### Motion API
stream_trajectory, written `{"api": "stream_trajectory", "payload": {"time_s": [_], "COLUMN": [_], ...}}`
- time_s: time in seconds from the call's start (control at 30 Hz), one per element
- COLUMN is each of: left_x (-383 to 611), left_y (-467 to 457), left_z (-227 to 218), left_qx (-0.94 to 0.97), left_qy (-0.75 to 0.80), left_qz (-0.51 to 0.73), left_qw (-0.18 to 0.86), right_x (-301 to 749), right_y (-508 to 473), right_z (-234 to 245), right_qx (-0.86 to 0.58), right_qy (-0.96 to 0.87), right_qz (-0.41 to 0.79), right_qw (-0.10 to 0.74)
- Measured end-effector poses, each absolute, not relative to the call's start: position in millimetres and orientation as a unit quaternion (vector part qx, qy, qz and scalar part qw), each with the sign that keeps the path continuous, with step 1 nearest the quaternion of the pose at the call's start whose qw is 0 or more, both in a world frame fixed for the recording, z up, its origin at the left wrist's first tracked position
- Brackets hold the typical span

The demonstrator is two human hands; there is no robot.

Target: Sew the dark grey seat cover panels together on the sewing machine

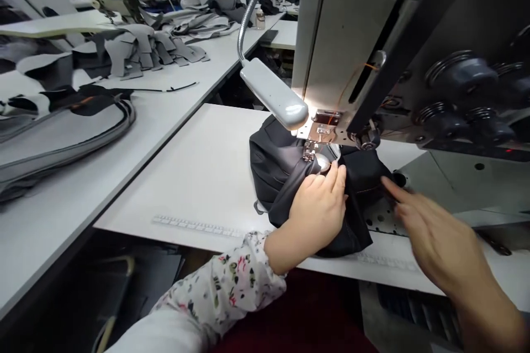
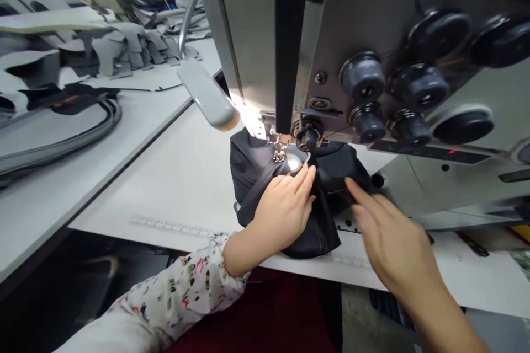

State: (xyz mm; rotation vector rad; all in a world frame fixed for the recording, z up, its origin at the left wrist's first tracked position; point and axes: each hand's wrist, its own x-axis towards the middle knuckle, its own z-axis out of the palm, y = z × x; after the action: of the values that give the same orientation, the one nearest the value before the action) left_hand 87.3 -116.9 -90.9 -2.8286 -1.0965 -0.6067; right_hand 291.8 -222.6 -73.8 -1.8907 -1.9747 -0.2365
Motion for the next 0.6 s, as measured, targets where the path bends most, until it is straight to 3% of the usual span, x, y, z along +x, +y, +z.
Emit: {"api": "stream_trajectory", "payload": {"time_s": [0.07, 0.17, 0.4, 0.47, 0.6], "left_x": [87.6, 86.4, 79.9, 73.4, 57.6], "left_y": [-115.9, -112.7, -108.5, -110.0, -112.3], "left_z": [-92.5, -96.1, -97.8, -97.1, -99.6], "left_qx": [-0.915, -0.920, -0.924, -0.915, -0.870], "left_qy": [-0.347, -0.328, -0.304, -0.302, -0.276], "left_qz": [-0.207, -0.216, -0.224, -0.248, -0.330], "left_qw": [0.011, -0.014, -0.062, -0.103, -0.243], "right_x": [256.4, 223.3, 206.5, 215.2, 237.1], "right_y": [-186.5, -145.6, -98.2, -107.7, -156.8], "right_z": [-47.4, -36.5, -43.5, -45.4, -57.9], "right_qx": [-0.644, -0.606, -0.705, -0.703, -0.658], "right_qy": [-0.725, -0.735, -0.695, -0.691, -0.679], "right_qz": [-0.212, -0.302, -0.138, -0.150, -0.170], "right_qw": [0.123, 0.034, 0.016, 0.069, 0.278]}}
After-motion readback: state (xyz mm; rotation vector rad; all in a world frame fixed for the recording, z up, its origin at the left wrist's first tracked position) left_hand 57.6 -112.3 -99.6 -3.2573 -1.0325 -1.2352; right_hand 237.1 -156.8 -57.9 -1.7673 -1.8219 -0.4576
